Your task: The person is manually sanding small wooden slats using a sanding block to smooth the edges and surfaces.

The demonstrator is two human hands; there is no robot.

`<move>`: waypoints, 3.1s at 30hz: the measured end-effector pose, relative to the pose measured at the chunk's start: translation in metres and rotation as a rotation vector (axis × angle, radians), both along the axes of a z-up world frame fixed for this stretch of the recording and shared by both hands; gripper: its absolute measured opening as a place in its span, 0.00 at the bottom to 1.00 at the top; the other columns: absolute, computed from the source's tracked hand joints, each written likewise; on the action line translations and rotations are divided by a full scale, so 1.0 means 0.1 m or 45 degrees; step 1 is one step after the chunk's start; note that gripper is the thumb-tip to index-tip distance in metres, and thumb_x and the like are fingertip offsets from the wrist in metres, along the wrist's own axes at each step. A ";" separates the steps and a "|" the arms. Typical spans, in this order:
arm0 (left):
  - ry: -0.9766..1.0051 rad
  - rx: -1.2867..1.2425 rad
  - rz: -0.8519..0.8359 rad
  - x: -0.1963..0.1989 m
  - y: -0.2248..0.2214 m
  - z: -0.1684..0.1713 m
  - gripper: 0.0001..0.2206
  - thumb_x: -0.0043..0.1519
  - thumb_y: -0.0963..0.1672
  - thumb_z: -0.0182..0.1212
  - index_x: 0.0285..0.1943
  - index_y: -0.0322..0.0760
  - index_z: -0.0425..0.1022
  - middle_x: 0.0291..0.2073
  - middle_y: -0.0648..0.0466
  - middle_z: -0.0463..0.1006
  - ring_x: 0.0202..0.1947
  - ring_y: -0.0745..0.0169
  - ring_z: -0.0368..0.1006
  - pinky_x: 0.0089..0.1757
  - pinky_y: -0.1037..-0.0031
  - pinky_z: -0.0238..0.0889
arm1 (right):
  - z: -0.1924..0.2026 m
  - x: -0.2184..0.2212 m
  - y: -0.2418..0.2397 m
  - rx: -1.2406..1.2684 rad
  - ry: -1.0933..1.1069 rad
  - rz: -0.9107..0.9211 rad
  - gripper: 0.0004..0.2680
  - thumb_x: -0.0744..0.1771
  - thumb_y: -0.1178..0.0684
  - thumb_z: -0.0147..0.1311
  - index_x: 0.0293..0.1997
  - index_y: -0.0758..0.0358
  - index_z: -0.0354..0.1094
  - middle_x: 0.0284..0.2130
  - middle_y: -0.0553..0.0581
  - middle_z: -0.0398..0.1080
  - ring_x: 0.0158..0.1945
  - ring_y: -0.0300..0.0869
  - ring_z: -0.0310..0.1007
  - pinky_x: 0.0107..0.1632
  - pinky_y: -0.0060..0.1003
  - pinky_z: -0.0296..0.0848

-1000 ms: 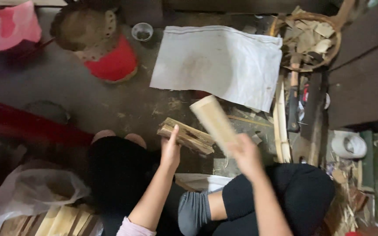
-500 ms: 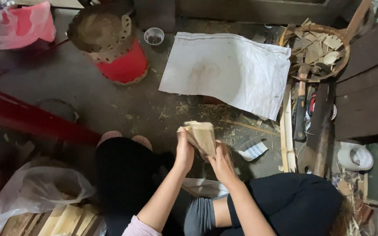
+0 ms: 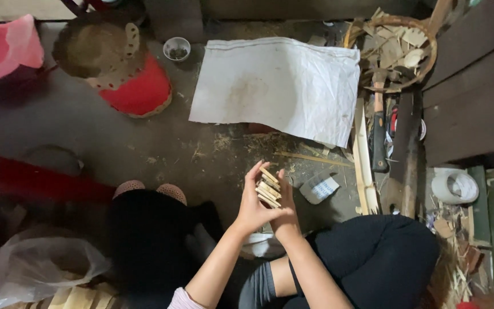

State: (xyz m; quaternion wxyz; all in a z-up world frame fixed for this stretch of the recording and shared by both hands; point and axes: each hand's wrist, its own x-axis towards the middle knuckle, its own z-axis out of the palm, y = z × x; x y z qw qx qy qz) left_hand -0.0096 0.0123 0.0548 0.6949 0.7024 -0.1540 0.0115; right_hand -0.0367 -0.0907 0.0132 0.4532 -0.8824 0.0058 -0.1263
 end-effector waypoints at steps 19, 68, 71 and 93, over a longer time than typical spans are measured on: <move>0.100 0.014 0.179 -0.02 0.00 0.11 0.32 0.45 0.37 0.77 0.61 0.34 0.69 0.55 0.45 0.81 0.58 0.43 0.76 0.54 0.54 0.71 | 0.23 -0.19 -0.23 -0.025 -0.324 -0.181 0.09 0.62 0.63 0.64 0.43 0.59 0.71 0.51 0.51 0.73 0.52 0.50 0.76 0.53 0.44 0.76; -0.353 0.023 0.210 -0.09 -0.02 0.02 0.31 0.58 0.39 0.71 0.66 0.35 0.53 0.50 0.42 0.69 0.58 0.33 0.74 0.61 0.48 0.65 | 1.05 -0.65 -1.24 0.362 -0.436 -0.798 0.00 0.68 0.57 0.58 0.38 0.59 0.72 0.28 0.55 0.76 0.33 0.44 0.79 0.38 0.36 0.76; -0.342 -0.016 0.187 -0.11 -0.06 0.01 0.35 0.57 0.43 0.70 0.69 0.41 0.50 0.52 0.44 0.66 0.59 0.37 0.74 0.62 0.52 0.66 | 1.20 -0.97 -1.95 0.183 -0.712 -1.048 0.01 0.71 0.61 0.53 0.44 0.64 0.67 0.36 0.57 0.72 0.37 0.43 0.75 0.42 0.33 0.77; -0.271 0.019 0.431 -0.08 -0.20 -0.06 0.50 0.41 0.31 0.75 0.71 0.33 0.45 0.46 0.41 0.76 0.51 0.40 0.79 0.48 0.60 0.73 | 0.94 -0.19 -0.43 -0.249 0.593 0.274 0.49 0.57 0.62 0.71 0.80 0.65 0.26 0.68 0.87 0.45 0.68 0.75 0.54 0.64 0.59 0.65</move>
